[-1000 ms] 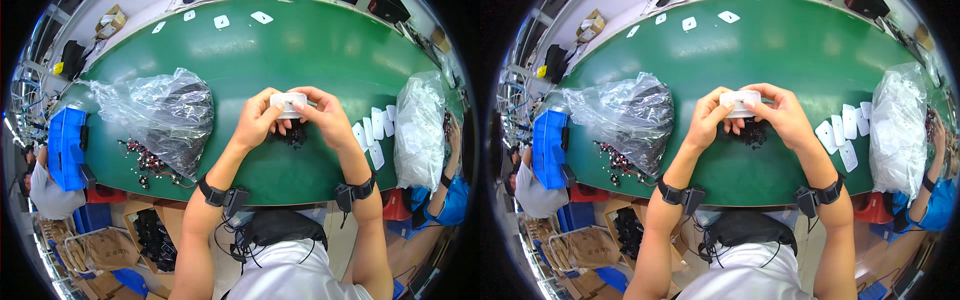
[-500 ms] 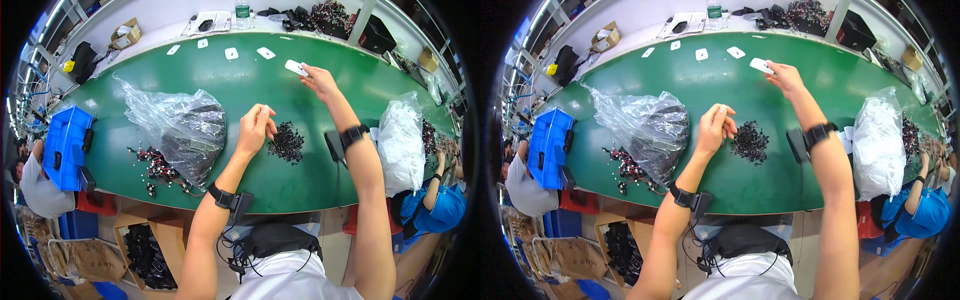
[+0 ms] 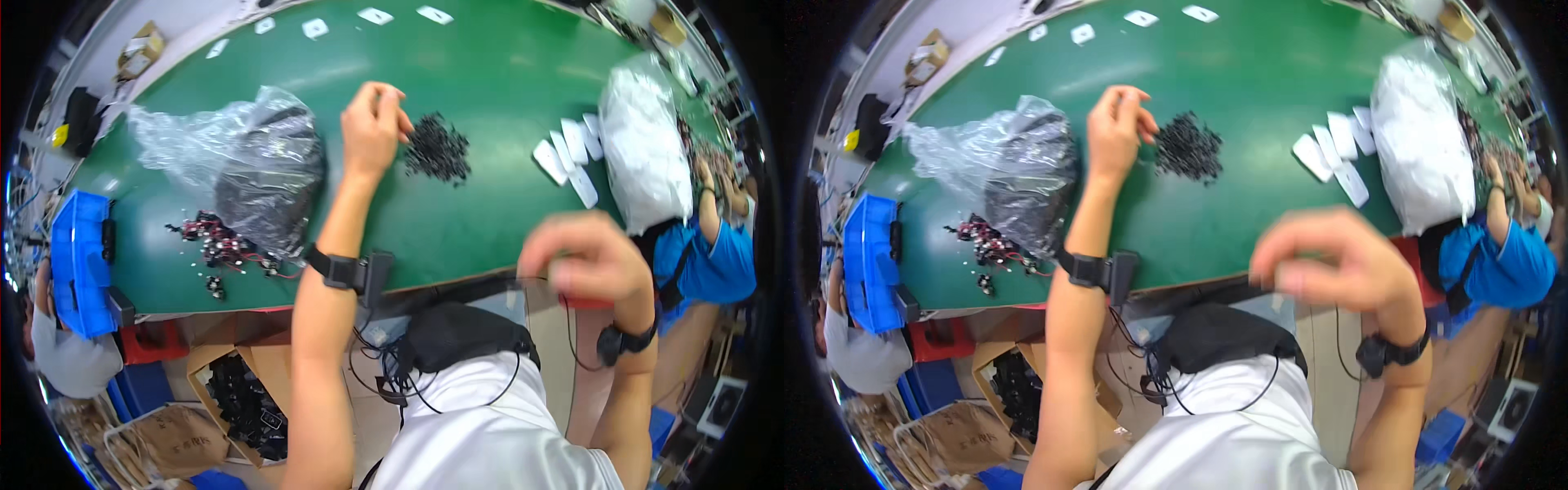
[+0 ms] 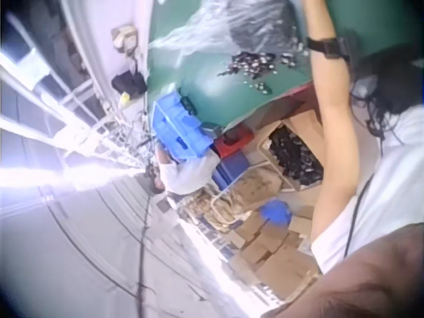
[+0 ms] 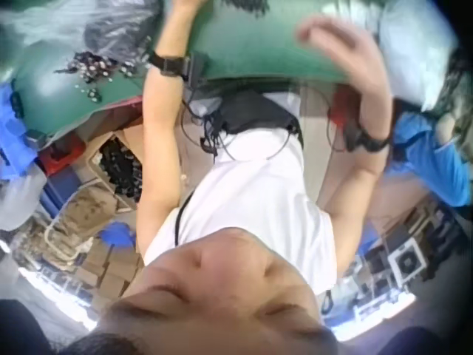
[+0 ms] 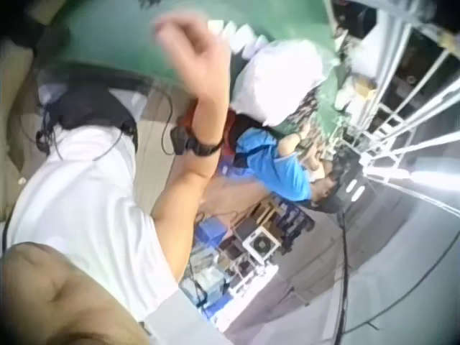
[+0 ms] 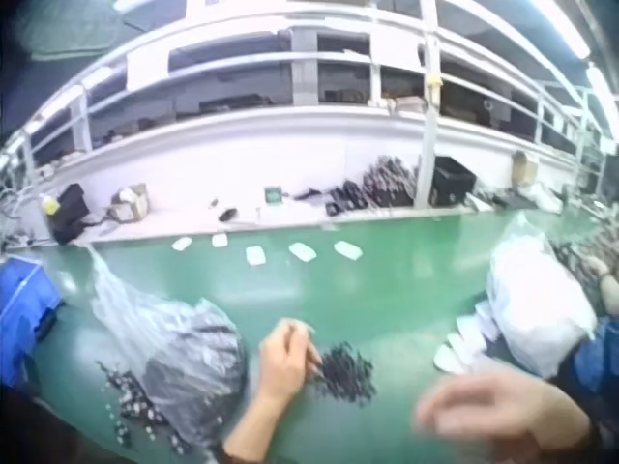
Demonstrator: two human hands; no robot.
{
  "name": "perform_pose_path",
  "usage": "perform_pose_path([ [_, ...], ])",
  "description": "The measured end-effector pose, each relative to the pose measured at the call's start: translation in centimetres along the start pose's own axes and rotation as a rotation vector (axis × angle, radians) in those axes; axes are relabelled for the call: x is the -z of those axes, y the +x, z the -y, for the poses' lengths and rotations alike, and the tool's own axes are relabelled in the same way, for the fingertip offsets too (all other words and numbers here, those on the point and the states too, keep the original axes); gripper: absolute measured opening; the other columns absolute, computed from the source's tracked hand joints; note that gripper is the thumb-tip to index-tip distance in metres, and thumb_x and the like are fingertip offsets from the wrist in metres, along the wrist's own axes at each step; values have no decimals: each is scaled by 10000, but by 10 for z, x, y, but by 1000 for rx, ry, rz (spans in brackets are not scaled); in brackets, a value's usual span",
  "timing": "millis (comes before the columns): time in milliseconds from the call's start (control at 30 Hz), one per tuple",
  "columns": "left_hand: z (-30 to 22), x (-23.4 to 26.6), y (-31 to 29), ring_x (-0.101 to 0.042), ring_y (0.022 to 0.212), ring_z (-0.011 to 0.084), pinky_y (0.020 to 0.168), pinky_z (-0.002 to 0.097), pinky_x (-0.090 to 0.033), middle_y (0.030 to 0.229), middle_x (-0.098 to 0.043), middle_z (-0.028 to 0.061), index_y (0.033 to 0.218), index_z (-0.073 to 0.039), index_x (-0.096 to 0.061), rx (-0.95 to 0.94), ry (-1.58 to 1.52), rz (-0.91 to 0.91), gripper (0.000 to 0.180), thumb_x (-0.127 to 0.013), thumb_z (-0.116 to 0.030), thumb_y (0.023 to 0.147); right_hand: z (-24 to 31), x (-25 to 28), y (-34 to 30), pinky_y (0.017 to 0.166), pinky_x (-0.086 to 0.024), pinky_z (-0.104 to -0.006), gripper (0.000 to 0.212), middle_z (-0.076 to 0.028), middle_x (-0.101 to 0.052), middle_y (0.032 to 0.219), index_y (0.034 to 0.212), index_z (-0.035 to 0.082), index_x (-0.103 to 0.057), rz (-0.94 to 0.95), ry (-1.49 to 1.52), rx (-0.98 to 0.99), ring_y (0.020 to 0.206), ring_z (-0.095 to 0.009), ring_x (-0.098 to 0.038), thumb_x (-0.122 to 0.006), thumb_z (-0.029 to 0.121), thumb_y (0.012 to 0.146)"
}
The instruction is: Assembling small electronic components into plastic housings at a factory production line.
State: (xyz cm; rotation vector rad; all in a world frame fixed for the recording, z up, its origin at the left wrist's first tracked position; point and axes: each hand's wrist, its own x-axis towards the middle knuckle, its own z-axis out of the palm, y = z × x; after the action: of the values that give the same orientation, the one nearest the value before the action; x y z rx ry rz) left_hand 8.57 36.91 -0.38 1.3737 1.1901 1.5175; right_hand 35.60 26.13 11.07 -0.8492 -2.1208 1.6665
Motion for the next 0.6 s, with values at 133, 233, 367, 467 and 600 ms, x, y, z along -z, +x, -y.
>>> perform_pose_path([
  [133,-3,-6,4,-558,474,107,459,241,-438,597,-624,82,895,11,-597,-21,24,35,237,-484,-188,958,-74,-53,-79,797,-513,-337,233,-99,-698,956,1042,19,-670,176,28,-239,894,-239,-665,-586,200,922],
  [233,4,-14,5,-562,479,111,474,237,-442,614,-634,81,906,5,-605,1,34,82,233,-484,-188,957,-164,-113,-114,871,-487,-393,302,-145,-614,1138,1125,46,-623,-439,-331,-473,1037,-311,-600,-628,201,866],
  [367,13,-5,2,-565,493,110,469,234,-431,628,-638,86,922,5,-606,-4,9,115,246,-487,-208,957,-182,-157,-126,1030,-376,-481,543,-174,-377,1430,1329,134,-507,-462,-751,-363,1296,-386,-379,-667,261,827],
  [467,12,-2,-1,-550,510,99,464,200,-375,661,-630,85,965,-10,-604,40,51,127,255,-469,-225,980,-194,-161,-123,1094,-278,-516,637,-168,-320,1473,1379,172,-459,-366,-784,-324,1346,-427,-279,-668,376,813],
  [600,10,-3,2,-558,518,100,470,198,-386,669,-635,82,974,-7,-607,29,70,146,261,-476,-232,978,-208,-146,-89,1094,-251,-541,744,-178,-327,1473,1376,178,-457,-264,-827,-344,1382,-422,-230,-704,481,743],
])
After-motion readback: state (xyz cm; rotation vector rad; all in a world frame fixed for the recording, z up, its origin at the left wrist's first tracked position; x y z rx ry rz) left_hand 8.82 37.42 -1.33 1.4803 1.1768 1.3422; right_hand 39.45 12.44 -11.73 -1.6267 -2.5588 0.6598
